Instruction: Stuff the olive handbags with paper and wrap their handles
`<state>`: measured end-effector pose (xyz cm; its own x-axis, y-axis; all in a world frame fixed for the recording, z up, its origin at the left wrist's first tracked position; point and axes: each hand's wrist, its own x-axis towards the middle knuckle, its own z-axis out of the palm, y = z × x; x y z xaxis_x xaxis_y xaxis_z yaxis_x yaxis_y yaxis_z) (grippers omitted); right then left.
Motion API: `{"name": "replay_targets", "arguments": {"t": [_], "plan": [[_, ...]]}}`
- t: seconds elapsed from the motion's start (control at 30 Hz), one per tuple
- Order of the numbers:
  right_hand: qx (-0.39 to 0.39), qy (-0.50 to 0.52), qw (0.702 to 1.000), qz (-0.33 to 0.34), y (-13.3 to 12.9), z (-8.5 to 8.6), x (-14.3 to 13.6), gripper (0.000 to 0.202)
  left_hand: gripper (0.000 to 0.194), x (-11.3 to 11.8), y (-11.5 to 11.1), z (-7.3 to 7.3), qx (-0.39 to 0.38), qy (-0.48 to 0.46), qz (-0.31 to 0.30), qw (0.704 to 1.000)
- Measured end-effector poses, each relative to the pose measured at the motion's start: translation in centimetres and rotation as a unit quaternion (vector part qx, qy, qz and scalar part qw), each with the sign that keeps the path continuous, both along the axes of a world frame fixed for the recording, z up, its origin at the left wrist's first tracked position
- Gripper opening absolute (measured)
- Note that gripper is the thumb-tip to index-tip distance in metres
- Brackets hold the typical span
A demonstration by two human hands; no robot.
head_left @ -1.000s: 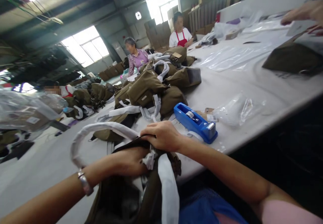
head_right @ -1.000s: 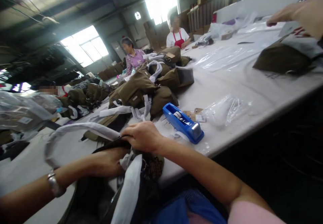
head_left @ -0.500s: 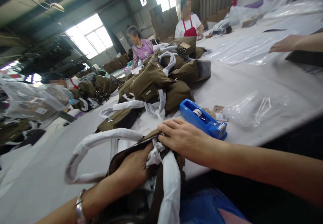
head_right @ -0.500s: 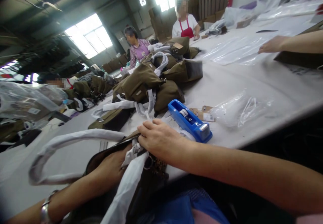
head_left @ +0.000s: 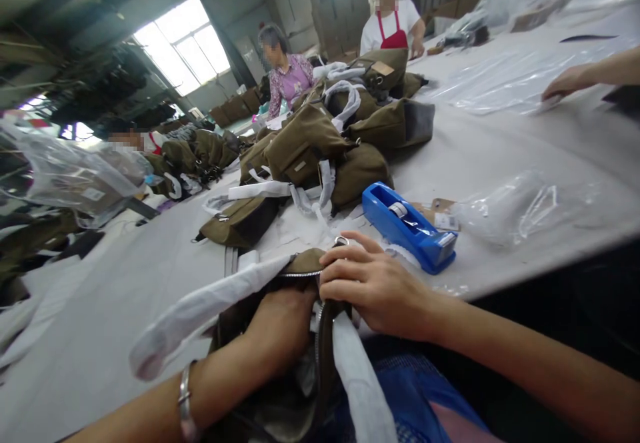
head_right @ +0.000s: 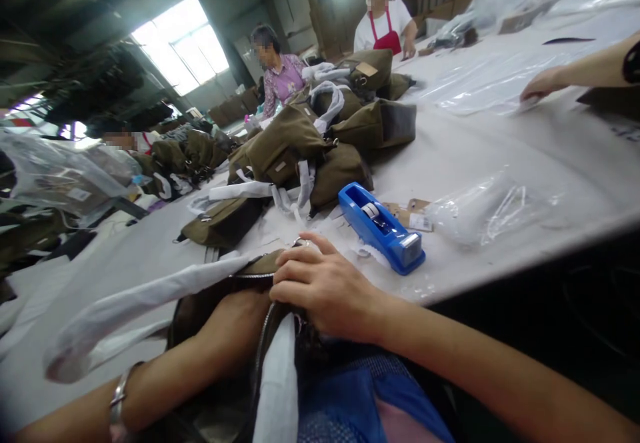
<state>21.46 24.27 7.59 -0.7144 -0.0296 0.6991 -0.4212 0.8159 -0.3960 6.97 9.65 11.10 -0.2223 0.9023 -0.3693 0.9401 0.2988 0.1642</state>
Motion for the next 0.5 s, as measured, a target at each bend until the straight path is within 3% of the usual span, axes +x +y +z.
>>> {"name": "replay_targets", "arguments": {"t": [0.1, 0.2, 0.27, 0.33, 0.43, 0.5], "plan": [[0.013, -0.009, 1.000, 0.020, 0.0, 0.3, 1.5, 0.034, 0.051, -0.1, -1.1, 1.0, 0.046, -0.036, -0.015, 0.998], [-0.049, 0.019, 0.998, 0.033, -0.3, -0.6, 2.6, 0.021, 0.058, 0.3, -3.9, 1.6, 0.101, -0.022, -0.005, 0.995], [-0.088, 0.092, 0.992, -0.003, -1.2, -1.8, 2.5, 0.012, 0.058, 0.6, -5.7, 1.8, 0.112, 0.004, -0.002, 0.994], [-0.099, 0.177, 0.977, -0.067, -2.4, -3.0, 1.7, 0.022, 0.053, 0.8, -6.6, 2.0, 0.099, 0.003, -0.018, 0.995], [-0.080, 0.277, 0.948, -0.136, -4.2, -4.0, -0.3, 0.035, 0.040, 1.1, -5.7, 2.5, 0.051, -0.044, -0.049, 0.996], [-0.057, 0.318, 0.938, -0.128, -5.1, -4.0, -1.9, 0.042, 0.033, 1.3, -4.2, 2.8, 0.019, -0.064, -0.048, 0.997]]}}
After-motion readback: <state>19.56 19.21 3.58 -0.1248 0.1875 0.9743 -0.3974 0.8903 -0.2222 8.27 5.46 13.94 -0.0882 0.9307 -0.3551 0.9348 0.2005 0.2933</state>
